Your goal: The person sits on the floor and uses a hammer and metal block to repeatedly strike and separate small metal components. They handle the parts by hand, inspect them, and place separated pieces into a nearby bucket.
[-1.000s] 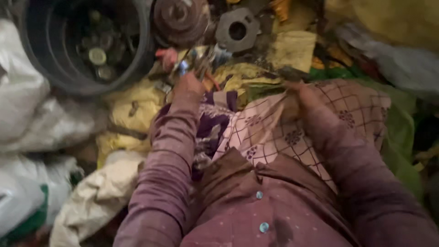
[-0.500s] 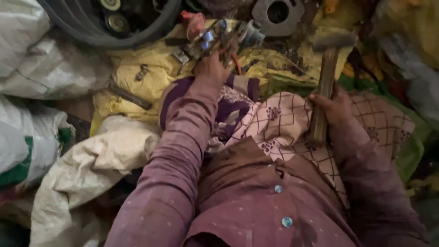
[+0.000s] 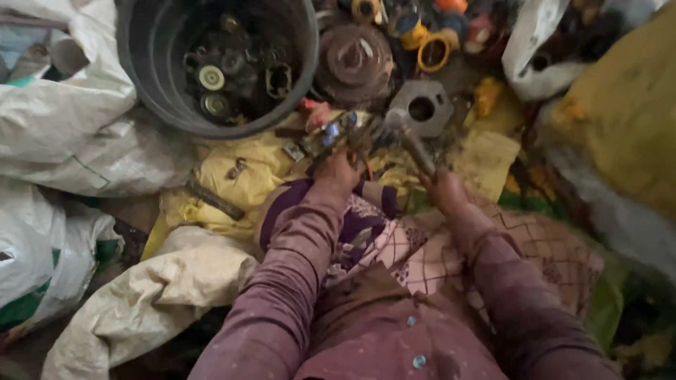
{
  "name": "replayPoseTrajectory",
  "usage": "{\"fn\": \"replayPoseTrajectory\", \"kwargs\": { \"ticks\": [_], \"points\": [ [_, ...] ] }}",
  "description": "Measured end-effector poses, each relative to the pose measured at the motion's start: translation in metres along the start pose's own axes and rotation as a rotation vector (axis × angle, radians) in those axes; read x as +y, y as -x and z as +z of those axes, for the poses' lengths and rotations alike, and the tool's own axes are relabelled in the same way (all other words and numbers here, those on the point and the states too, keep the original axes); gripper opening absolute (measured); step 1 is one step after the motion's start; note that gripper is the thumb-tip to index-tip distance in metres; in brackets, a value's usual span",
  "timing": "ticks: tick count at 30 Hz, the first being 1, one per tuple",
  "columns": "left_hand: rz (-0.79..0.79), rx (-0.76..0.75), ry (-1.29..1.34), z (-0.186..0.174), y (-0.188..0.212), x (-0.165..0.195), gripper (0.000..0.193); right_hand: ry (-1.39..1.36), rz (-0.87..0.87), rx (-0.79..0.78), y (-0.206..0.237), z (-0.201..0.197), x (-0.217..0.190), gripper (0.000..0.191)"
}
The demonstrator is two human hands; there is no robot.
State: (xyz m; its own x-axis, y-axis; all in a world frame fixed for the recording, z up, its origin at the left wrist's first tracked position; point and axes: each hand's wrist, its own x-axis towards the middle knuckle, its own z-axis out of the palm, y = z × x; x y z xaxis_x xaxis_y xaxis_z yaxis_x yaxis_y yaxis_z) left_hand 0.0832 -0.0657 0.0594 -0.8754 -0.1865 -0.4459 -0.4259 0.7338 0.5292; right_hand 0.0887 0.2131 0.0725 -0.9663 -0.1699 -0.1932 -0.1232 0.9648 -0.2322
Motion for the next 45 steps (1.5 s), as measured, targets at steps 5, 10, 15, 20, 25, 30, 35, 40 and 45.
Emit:
{"fn": "replayPoseTrajectory", "kwargs": {
  "ticks": [5,10,15,20,25,30,35,40,45],
  "points": [
    [0.112,0.136,-0.009,0.005,-0.009,0.006,0.037,-0.205,0.277,-0.008,-0.012,-0.02,-0.016,0.053],
    [0.032,0.001,-0.019,-0.002,-0.011,0.009,0.027,-0.568,0.19,0.15,0.021,-0.07,-0.025,0.049],
    [0.091,0.084,-0.01,-0.008,0.0,0.012,0.036,-0.49,0.044,0.467,0.015,-0.059,-0.029,0.043],
    [0.113,0.069,-0.058,-0.014,0.003,0.012,0.047,-0.305,0.307,0.038,-0.003,-0.023,-0.04,0.049],
    [0.243,0.134,-0.095,-0.012,0.008,0.005,0.052,-0.583,0.282,-0.062,0.018,-0.029,-0.027,0.044],
    [0.215,0.349,0.122,-0.031,0.0,-0.007,0.063,0.03,0.07,0.371,0.077,-0.037,0.011,0.06],
    [0.451,0.322,0.121,-0.029,0.02,-0.017,0.064,-0.45,0.261,-0.158,0.099,-0.012,0.044,0.058],
    [0.632,-0.161,-0.373,-0.003,0.053,0.016,0.068,-0.3,0.255,-0.132,0.07,-0.008,0.057,0.071],
    [0.31,-0.098,-0.376,0.005,0.024,0.054,0.071,-0.555,0.138,-0.269,0.067,-0.01,0.052,0.066]
  ]
}}
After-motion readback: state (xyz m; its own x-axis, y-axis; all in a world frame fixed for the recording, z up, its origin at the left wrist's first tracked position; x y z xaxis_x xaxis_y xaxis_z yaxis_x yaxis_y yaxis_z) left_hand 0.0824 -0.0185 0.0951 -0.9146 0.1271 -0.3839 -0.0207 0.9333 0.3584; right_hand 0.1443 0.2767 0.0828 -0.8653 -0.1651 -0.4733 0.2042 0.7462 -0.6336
